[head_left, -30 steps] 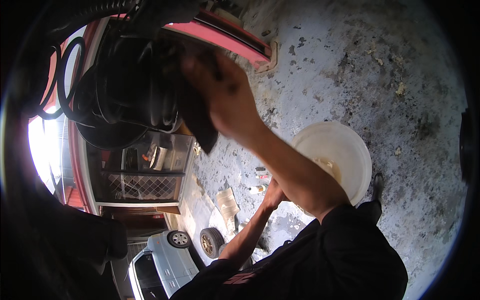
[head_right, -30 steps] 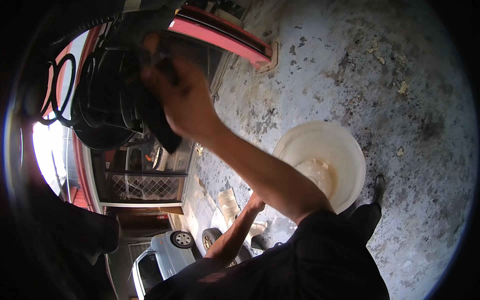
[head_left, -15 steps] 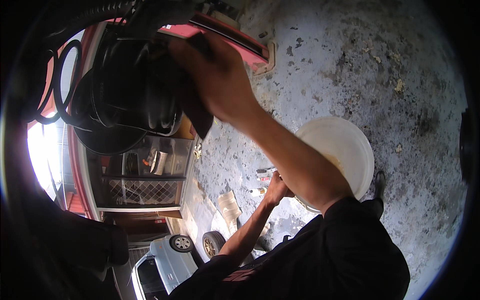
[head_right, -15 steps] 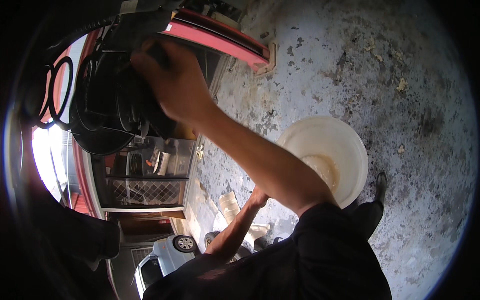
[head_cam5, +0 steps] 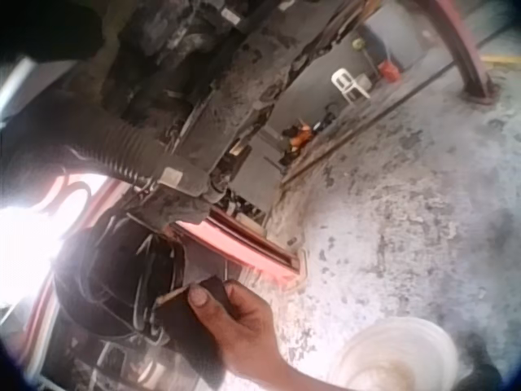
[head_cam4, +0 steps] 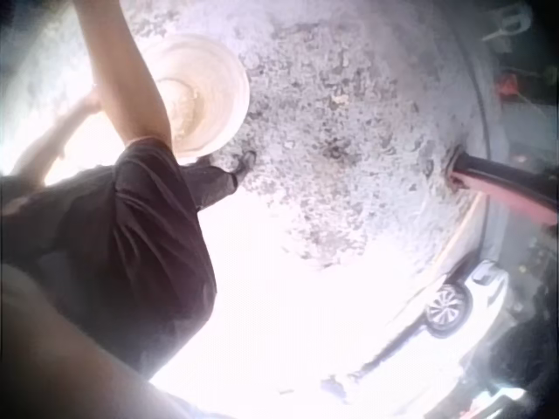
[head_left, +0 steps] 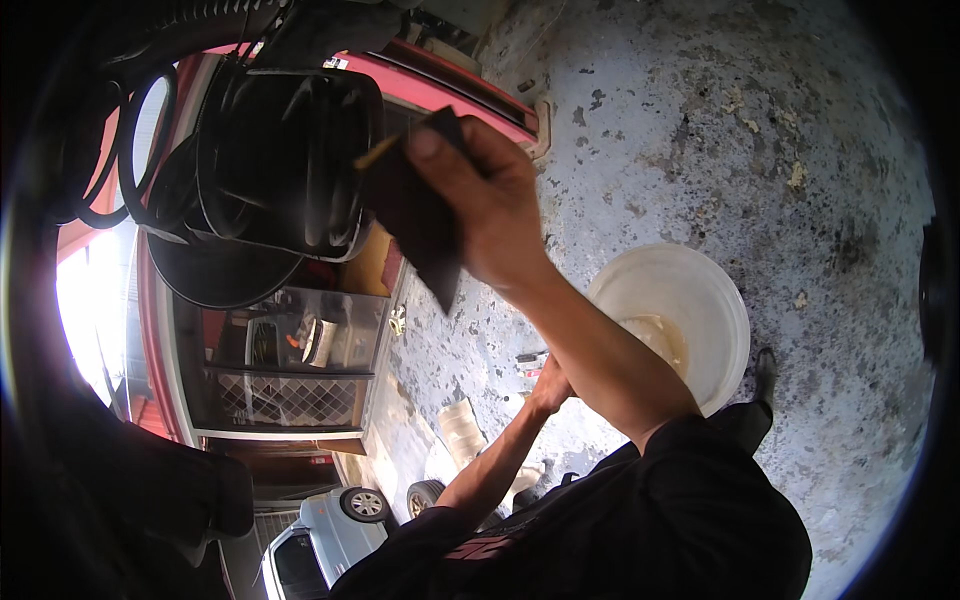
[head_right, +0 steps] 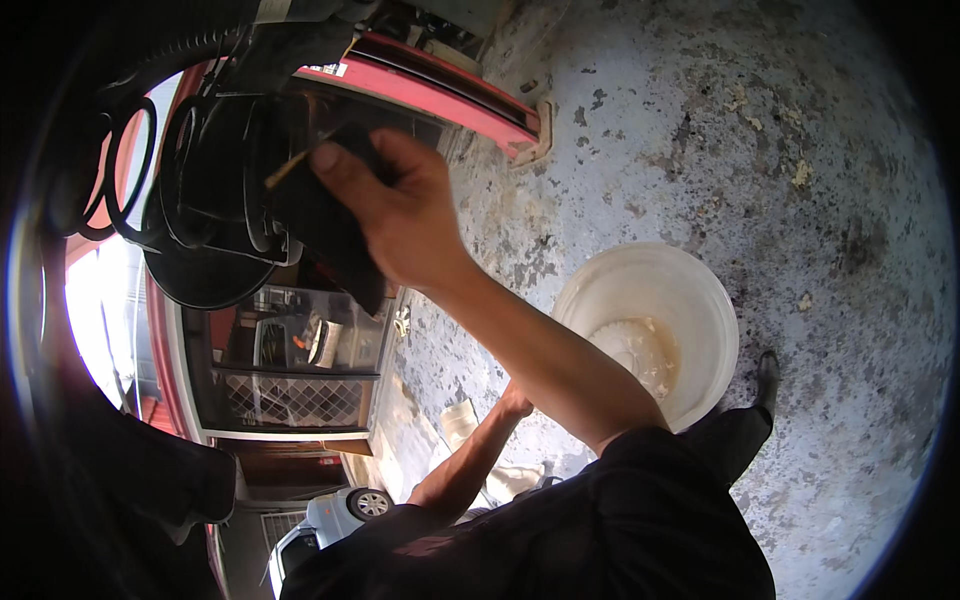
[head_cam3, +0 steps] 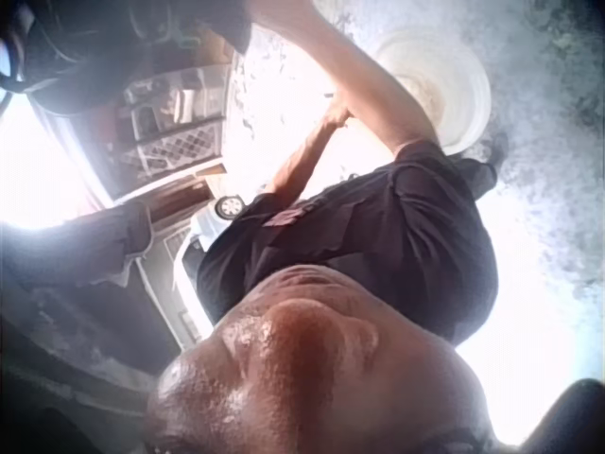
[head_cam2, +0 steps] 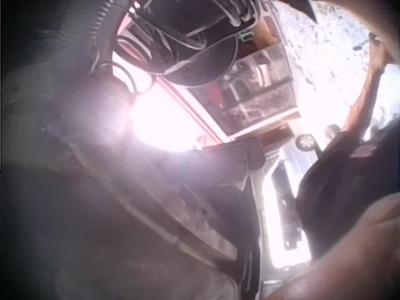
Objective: The person fills a bucket with water from a tap and then uses a sponge to scrub the undercarriage of a car raised on a lift. The person repeatedly dips the sponge into the bucket to wet it while cleaning the vehicle's underside components.
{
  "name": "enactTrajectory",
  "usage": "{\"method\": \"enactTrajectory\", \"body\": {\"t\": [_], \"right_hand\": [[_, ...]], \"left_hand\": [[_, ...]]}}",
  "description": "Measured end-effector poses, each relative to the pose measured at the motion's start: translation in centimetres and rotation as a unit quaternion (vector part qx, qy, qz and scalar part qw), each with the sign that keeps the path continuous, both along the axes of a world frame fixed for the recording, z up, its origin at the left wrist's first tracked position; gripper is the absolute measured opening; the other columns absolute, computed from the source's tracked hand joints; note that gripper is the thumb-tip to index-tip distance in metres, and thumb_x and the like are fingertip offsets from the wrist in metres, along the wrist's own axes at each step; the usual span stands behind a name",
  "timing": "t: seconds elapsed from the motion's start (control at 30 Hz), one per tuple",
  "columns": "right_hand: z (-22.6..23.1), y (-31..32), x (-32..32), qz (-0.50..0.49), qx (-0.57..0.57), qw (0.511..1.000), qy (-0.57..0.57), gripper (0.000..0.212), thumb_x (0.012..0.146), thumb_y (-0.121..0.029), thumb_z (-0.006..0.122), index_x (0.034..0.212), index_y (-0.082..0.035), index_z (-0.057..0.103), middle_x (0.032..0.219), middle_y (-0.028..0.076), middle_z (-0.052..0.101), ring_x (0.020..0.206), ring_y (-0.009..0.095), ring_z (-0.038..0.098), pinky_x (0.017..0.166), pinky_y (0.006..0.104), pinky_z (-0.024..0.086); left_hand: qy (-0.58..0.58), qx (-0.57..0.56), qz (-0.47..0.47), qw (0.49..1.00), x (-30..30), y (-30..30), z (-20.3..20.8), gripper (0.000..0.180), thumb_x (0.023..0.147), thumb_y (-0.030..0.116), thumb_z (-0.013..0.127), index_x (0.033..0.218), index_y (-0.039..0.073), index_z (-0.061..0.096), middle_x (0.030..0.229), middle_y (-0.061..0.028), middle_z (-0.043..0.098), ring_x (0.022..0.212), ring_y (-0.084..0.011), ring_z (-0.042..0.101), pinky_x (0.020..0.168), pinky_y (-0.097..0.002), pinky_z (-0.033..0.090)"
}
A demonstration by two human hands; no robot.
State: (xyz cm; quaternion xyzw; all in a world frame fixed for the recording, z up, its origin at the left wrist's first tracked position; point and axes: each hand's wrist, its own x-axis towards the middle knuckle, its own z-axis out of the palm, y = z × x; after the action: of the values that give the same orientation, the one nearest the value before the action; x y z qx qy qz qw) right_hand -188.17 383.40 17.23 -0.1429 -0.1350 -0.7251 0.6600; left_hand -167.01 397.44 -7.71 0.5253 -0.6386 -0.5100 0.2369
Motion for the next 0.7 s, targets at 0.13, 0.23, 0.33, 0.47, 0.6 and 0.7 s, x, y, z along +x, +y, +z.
{"method": "enactTrajectory", "body": {"t": [0.13,0.23,0.33,0.47,0.6,0.7], "right_hand": [[0.2,-1.1,2.6,-0.111,-0.004,0.992,0.053,0.022,0.09,-0.022,0.066,0.093,0.0,0.064,0.078,0.003,0.066,0.068,0.006,0.059,0.058,0.0219,0.049],[1.5,-2.2,0.2,-0.109,-0.015,0.992,0.06,0.022,0.091,-0.021,0.064,0.096,0.0,0.064,0.08,0.002,0.065,0.07,0.005,0.056,0.061,0.0222,0.048],[1.0,-0.2,3.2,-0.154,0.017,0.985,0.078,0.022,0.092,-0.021,0.062,0.096,0.0,0.064,0.079,0.002,0.065,0.069,0.005,0.056,0.061,0.0227,0.047],[1.1,-1.9,2.3,-0.106,-0.037,0.992,0.059,0.019,0.092,-0.019,0.063,0.096,0.0,0.065,0.079,0.002,0.065,0.07,0.006,0.056,0.062,0.0233,0.047],[1.3,0.4,0.6,-0.102,0.012,0.986,0.133,0.02,0.092,-0.02,0.062,0.097,0.0,0.065,0.078,0.003,0.065,0.07,0.006,0.056,0.062,0.0235,0.047],[1.1,-0.3,2.0,-0.185,-0.003,0.975,0.126,0.021,0.092,-0.02,0.062,0.099,0.0,0.065,0.081,0.003,0.067,0.071,0.007,0.057,0.064,0.0251,0.048]], "left_hand": [[-0.013,-0.031,-0.022,0.999,-0.5,-0.6,0.4,0.049,0.088,0.037,0.056,0.115,-0.004,0.057,0.113,-0.018,0.061,0.104,-0.0252,0.057,0.084,-0.0385,0.049],[-0.069,0.139,0.055,0.986,-0.9,-1.3,2.0,0.049,0.089,0.037,0.057,0.117,-0.004,0.057,0.115,-0.0181,0.059,0.106,-0.0251,0.056,0.086,-0.0385,0.049],[-0.077,0.036,-0.005,0.996,2.0,0.0,0.1,0.054,0.09,0.041,0.056,0.118,-0.005,0.055,0.112,-0.0178,0.061,0.103,-0.0255,0.059,0.083,-0.0381,0.051],[-0.098,0.017,0.017,0.995,0.5,-1.3,1.1,0.055,0.09,0.042,0.055,0.119,-0.005,0.053,0.111,-0.0177,0.061,0.103,-0.0262,0.059,0.082,-0.0369,0.051],[-0.102,0.064,0.003,0.993,0.1,-2.0,2.2,0.06,0.088,0.043,0.056,0.124,-0.004,0.05,0.117,-0.0191,0.059,0.109,-0.0281,0.056,0.087,-0.0385,0.049],[-0.067,-0.085,-0.034,0.994,0.4,-1.8,1.7,0.058,0.086,0.042,0.057,0.12,-0.005,0.051,0.107,-0.0161,0.063,0.099,-0.0285,0.062,0.077,-0.0369,0.053]]}}
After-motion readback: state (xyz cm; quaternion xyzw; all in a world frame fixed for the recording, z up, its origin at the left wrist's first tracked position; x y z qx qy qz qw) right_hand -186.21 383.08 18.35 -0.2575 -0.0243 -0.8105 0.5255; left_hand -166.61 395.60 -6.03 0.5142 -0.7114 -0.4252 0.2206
